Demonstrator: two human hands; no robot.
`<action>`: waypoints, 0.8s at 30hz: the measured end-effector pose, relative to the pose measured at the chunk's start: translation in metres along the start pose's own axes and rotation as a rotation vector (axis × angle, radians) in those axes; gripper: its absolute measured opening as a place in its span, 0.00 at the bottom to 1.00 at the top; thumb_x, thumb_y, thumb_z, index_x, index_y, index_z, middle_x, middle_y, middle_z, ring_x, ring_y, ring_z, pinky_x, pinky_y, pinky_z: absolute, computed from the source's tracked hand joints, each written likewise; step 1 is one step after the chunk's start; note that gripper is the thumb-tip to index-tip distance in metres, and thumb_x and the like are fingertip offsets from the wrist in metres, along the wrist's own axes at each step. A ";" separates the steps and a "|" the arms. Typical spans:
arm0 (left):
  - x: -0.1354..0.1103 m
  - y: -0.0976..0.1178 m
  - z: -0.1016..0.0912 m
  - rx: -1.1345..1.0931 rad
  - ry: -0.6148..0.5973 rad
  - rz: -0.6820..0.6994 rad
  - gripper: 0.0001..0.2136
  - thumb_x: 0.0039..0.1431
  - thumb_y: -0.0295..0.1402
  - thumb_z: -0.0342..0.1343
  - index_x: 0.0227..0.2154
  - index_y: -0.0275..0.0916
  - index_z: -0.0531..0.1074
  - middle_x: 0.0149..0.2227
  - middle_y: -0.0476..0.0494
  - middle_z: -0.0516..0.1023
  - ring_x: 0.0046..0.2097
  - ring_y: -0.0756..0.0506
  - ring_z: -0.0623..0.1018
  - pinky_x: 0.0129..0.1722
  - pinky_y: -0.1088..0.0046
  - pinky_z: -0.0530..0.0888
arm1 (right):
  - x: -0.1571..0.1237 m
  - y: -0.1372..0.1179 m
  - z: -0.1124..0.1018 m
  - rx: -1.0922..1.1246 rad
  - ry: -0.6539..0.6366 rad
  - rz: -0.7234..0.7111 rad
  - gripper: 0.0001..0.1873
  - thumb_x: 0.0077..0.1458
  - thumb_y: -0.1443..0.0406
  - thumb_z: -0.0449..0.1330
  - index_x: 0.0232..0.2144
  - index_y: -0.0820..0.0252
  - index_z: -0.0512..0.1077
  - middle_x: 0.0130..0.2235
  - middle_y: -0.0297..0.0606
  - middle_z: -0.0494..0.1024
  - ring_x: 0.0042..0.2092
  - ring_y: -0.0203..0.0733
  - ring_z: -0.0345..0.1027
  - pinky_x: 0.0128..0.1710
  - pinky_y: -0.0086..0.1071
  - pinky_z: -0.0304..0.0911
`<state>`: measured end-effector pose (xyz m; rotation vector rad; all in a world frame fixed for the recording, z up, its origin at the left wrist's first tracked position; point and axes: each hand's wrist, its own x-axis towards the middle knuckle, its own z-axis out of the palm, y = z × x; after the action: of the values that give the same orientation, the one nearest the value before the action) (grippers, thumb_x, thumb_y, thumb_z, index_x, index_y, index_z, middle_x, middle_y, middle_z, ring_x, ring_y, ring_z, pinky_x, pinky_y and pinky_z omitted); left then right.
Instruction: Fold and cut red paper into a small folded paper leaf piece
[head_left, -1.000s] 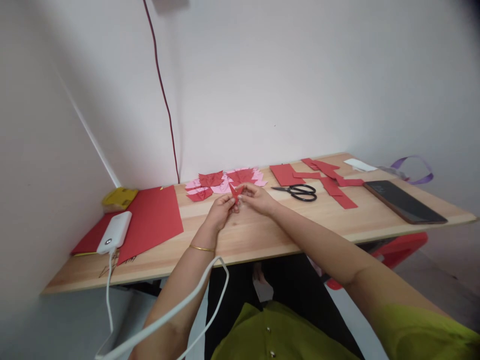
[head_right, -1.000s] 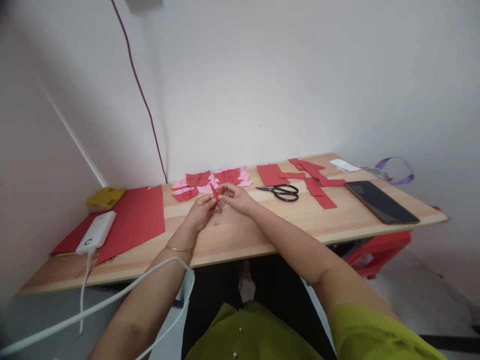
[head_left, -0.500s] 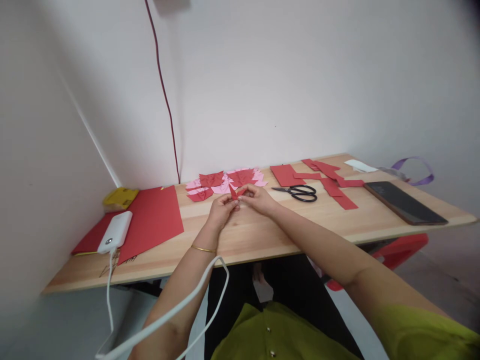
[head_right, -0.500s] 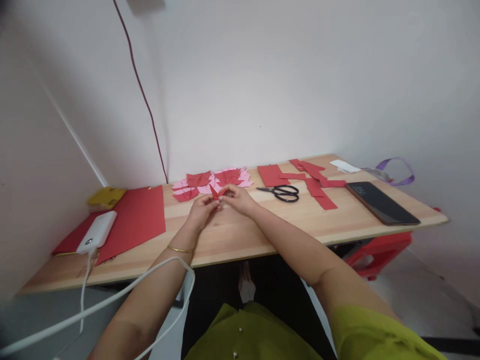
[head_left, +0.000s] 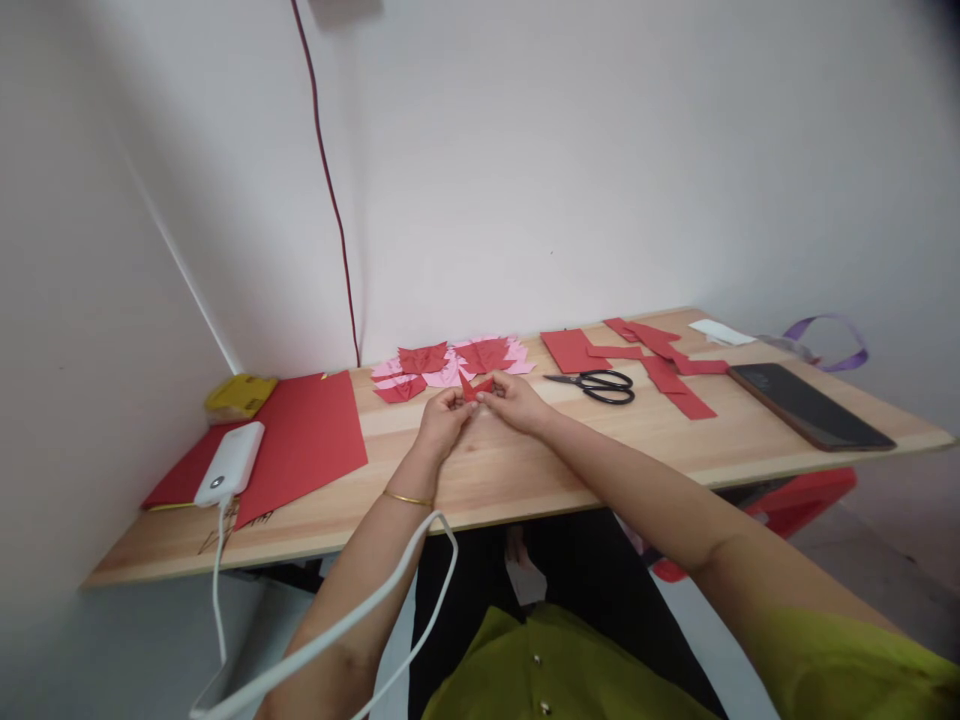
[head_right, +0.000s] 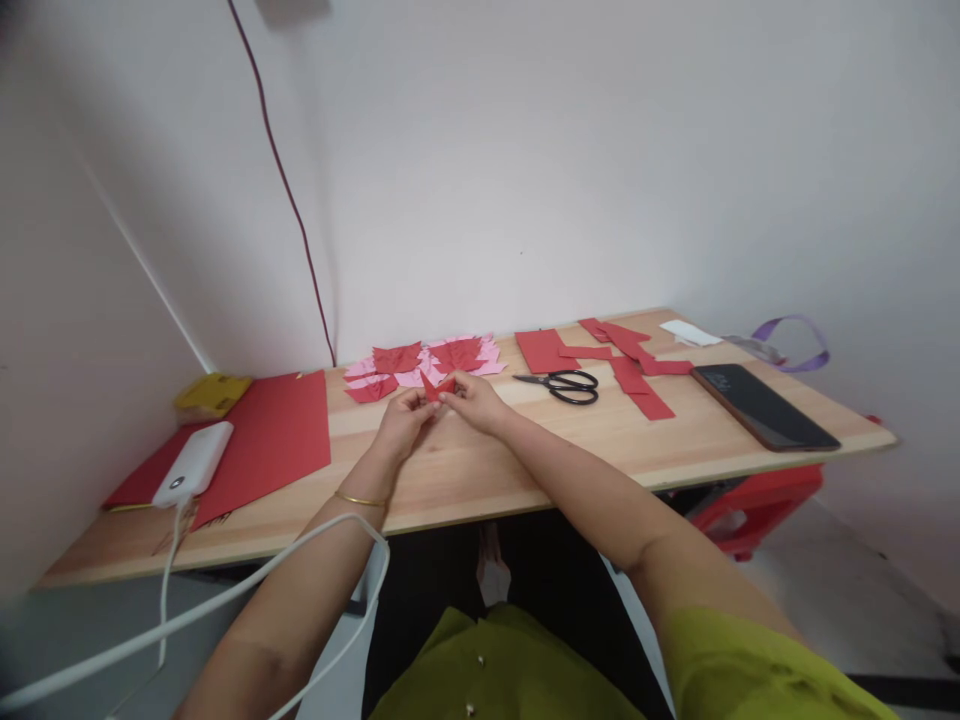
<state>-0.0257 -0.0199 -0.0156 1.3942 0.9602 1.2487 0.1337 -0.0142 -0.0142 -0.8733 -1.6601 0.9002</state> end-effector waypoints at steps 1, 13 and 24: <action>0.000 0.000 0.001 -0.009 0.004 -0.010 0.08 0.41 0.31 0.63 0.23 0.35 0.70 0.19 0.56 0.63 0.22 0.55 0.62 0.24 0.78 0.59 | 0.000 0.000 0.000 -0.013 0.009 0.005 0.09 0.48 0.61 0.60 0.32 0.60 0.69 0.33 0.34 0.75 0.37 0.39 0.68 0.40 0.34 0.63; 0.001 0.002 -0.005 -0.229 -0.091 -0.134 0.12 0.40 0.31 0.65 0.31 0.34 0.75 0.31 0.47 0.75 0.29 0.53 0.71 0.31 0.75 0.71 | 0.001 -0.005 -0.004 0.122 0.024 0.083 0.12 0.45 0.59 0.63 0.30 0.61 0.71 0.33 0.35 0.77 0.36 0.39 0.69 0.42 0.35 0.64; -0.002 0.007 -0.007 -0.327 -0.241 -0.154 0.24 0.42 0.32 0.67 0.45 0.40 0.72 0.33 0.49 0.72 0.28 0.54 0.71 0.31 0.73 0.74 | -0.001 -0.010 -0.007 0.224 -0.037 0.116 0.14 0.41 0.60 0.67 0.28 0.61 0.69 0.31 0.32 0.75 0.34 0.35 0.68 0.39 0.32 0.63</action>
<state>-0.0334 -0.0225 -0.0097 1.1581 0.6505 1.0408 0.1393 -0.0183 -0.0046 -0.8081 -1.5171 1.1641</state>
